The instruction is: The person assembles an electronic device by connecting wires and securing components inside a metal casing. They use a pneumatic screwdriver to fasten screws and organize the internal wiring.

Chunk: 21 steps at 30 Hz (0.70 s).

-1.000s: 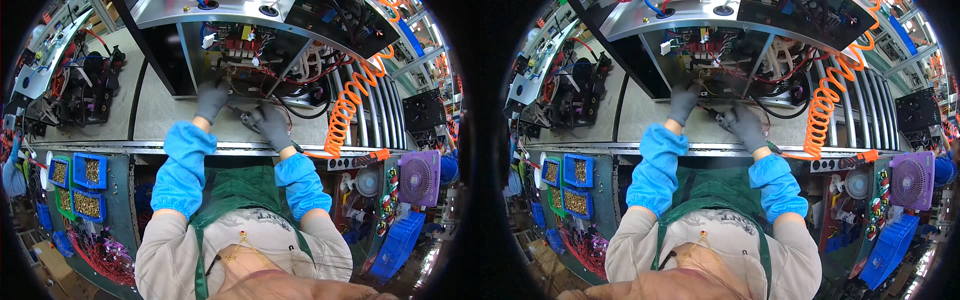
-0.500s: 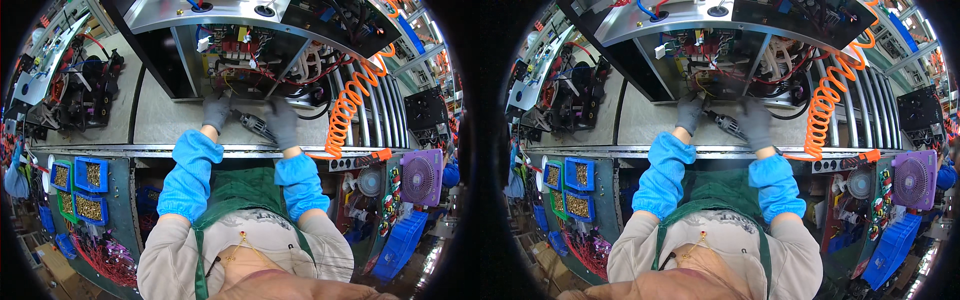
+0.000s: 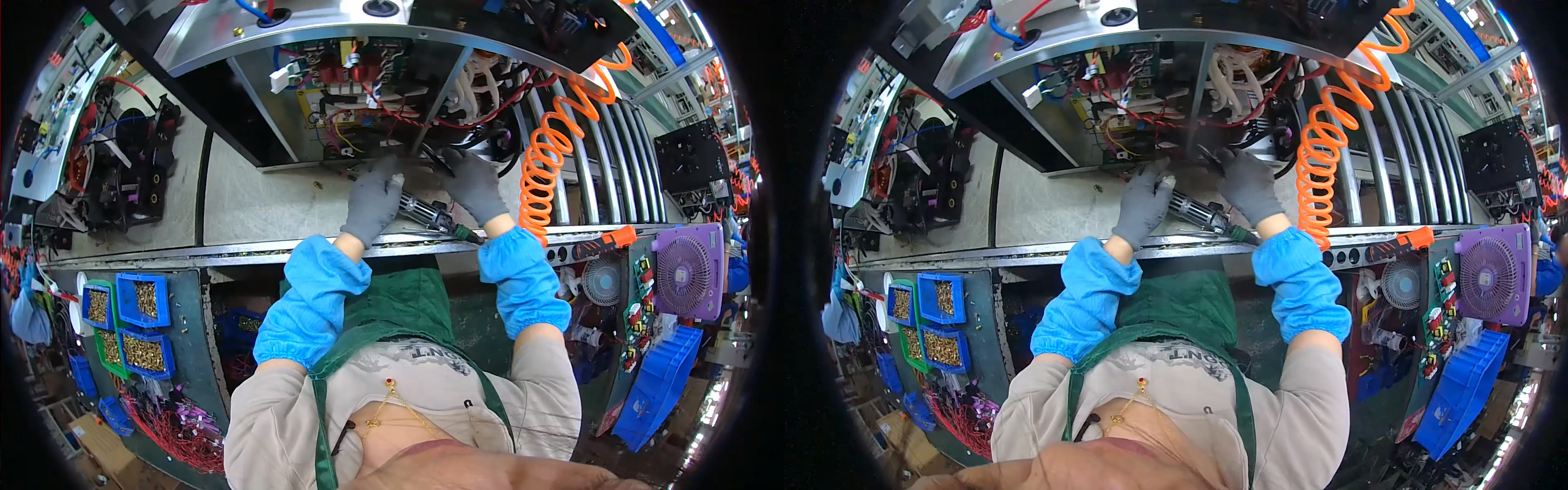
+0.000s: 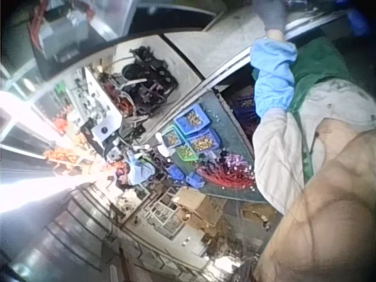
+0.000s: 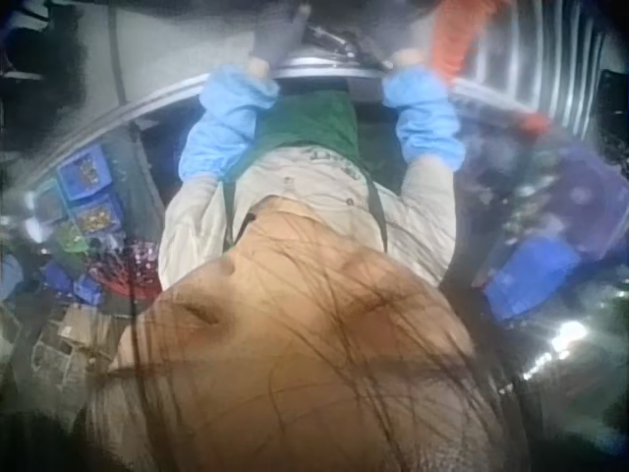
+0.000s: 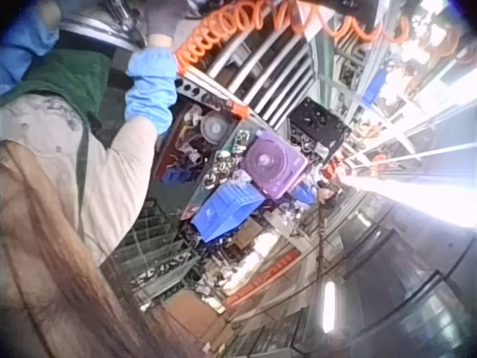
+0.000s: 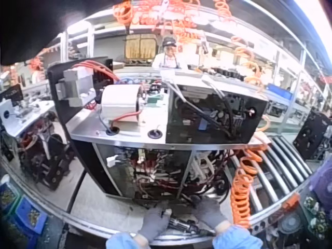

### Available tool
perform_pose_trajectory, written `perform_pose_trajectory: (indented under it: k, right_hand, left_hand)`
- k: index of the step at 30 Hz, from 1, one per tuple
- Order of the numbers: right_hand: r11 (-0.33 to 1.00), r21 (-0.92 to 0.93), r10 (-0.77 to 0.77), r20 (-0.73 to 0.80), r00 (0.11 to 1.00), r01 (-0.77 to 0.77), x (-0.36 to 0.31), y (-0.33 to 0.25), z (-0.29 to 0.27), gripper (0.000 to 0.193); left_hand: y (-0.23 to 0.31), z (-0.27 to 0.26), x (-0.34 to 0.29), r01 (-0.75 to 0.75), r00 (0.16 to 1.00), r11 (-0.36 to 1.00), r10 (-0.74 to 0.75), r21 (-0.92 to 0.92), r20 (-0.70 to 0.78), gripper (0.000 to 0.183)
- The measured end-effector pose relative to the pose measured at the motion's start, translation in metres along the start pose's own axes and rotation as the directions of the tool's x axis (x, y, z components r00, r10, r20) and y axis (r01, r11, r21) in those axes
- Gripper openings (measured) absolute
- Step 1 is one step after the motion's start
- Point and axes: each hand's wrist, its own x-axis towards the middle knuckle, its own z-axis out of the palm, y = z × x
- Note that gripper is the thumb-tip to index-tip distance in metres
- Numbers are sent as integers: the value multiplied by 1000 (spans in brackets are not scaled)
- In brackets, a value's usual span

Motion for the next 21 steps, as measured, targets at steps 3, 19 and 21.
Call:
perform_pose_trajectory:
  k: [3,19,21]
  right_hand:
    - [994,11,107,35,994,-107,9,-1,15,32]
    - [998,37,48,-83,995,-45,18,-4,59,25]
    - [998,13,56,-44,997,-55,20,-9,56,25]
  left_hand:
    - [1,8,16,-2,999,994,-3,108,51,37]
    - [-2,2,46,83,919,990,-32,-113,394,32]
    - [-5,-2,48,-31,902,999,20,19,432,41]
